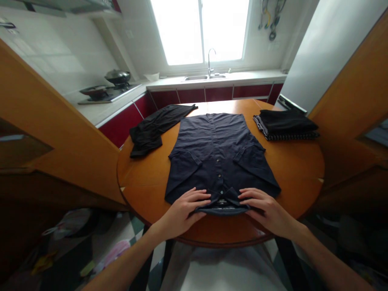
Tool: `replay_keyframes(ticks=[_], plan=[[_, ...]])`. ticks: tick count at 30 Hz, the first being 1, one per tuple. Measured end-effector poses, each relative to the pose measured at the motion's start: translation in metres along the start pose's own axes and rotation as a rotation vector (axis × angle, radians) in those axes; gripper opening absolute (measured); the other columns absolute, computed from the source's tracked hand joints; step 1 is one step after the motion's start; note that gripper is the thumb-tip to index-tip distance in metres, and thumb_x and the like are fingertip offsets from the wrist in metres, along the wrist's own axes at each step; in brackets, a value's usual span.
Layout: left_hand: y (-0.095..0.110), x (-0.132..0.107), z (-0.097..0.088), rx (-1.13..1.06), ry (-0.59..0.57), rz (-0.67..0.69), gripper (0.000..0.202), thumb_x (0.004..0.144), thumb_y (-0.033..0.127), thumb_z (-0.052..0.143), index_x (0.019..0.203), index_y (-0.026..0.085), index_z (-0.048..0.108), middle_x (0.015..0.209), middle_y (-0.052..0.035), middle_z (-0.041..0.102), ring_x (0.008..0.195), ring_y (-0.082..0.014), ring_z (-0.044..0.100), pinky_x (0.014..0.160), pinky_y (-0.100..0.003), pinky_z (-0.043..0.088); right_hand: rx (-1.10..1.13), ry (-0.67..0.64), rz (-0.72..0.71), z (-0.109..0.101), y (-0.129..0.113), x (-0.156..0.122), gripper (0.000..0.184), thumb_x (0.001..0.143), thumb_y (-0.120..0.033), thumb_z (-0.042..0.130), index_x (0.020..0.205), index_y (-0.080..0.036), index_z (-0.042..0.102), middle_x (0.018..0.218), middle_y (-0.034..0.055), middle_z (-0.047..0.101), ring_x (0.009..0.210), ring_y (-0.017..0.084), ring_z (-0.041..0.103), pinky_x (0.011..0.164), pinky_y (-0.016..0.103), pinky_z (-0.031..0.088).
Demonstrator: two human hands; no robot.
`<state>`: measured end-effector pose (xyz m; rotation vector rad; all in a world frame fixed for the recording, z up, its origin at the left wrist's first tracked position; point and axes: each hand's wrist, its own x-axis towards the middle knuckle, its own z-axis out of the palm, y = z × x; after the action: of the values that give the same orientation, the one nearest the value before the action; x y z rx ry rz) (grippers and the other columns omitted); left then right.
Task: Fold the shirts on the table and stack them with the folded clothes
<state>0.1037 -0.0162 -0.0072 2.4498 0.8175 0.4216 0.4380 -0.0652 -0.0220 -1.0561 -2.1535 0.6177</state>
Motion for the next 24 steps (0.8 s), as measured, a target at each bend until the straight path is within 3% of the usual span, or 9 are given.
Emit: replay_keyframes(ticks=[6,11,14,17,19,24], plan=[[-0.003,0.011,-0.002,-0.257,0.168,-0.203,0.027,0.098,0.037,0.056,0.097,0.021,0.078,0.1,-0.0043,0.076,0.102,-0.0215,0.067,0.102,-0.035,0.046,0.082,0.127,0.208,0.007,0.004,0.008,0.01,0.092,-0.03,0.064,0.096,-0.026,0.072,0.103,0.0057,0.074,0.099,0.025,0.069,0.09,0.041,0.058],[-0.001,0.017,0.0,-0.223,0.263,-0.361,0.039,0.094,0.044,0.057,0.071,0.016,0.07,0.071,0.0,0.068,0.071,-0.0166,0.059,0.072,-0.026,0.047,0.082,0.198,0.325,0.011,0.008,0.018,0.015,0.092,-0.035,0.062,0.099,-0.026,0.072,0.097,0.0038,0.076,0.091,0.026,0.071,0.083,0.04,0.058],[0.0,0.019,0.002,-0.268,0.292,-0.405,0.034,0.094,0.044,0.057,0.081,0.017,0.073,0.075,-0.0002,0.069,0.072,-0.0171,0.06,0.065,-0.025,0.045,0.067,0.194,0.356,0.013,0.01,0.025,0.022,0.095,-0.037,0.057,0.104,-0.024,0.073,0.107,0.0064,0.076,0.099,0.028,0.071,0.089,0.042,0.057],[0.0,0.023,0.003,-0.234,0.351,-0.424,0.033,0.093,0.042,0.058,0.11,0.018,0.074,0.083,-0.0013,0.07,0.074,-0.0177,0.062,0.069,-0.026,0.046,0.011,0.18,0.405,0.015,0.011,0.031,0.03,0.097,-0.037,0.052,0.11,-0.02,0.073,0.113,0.0102,0.076,0.105,0.03,0.071,0.094,0.044,0.055],[-0.001,0.025,0.003,-0.167,0.383,-0.444,0.042,0.093,0.042,0.058,0.125,0.017,0.068,0.075,0.0002,0.067,0.068,-0.0168,0.06,0.067,-0.027,0.045,-0.045,0.164,0.445,0.016,0.012,0.034,0.032,0.097,-0.035,0.051,0.112,-0.018,0.073,0.113,0.0118,0.076,0.105,0.03,0.071,0.095,0.044,0.053],[-0.003,0.031,0.006,0.004,0.401,-0.473,0.045,0.095,0.038,0.057,0.134,0.016,0.061,0.068,0.0031,0.061,0.061,-0.016,0.058,0.063,-0.027,0.044,-0.193,0.141,0.497,0.015,0.01,0.039,0.029,0.097,-0.033,0.053,0.109,-0.019,0.075,0.107,0.0109,0.077,0.101,0.029,0.072,0.091,0.04,0.053]])
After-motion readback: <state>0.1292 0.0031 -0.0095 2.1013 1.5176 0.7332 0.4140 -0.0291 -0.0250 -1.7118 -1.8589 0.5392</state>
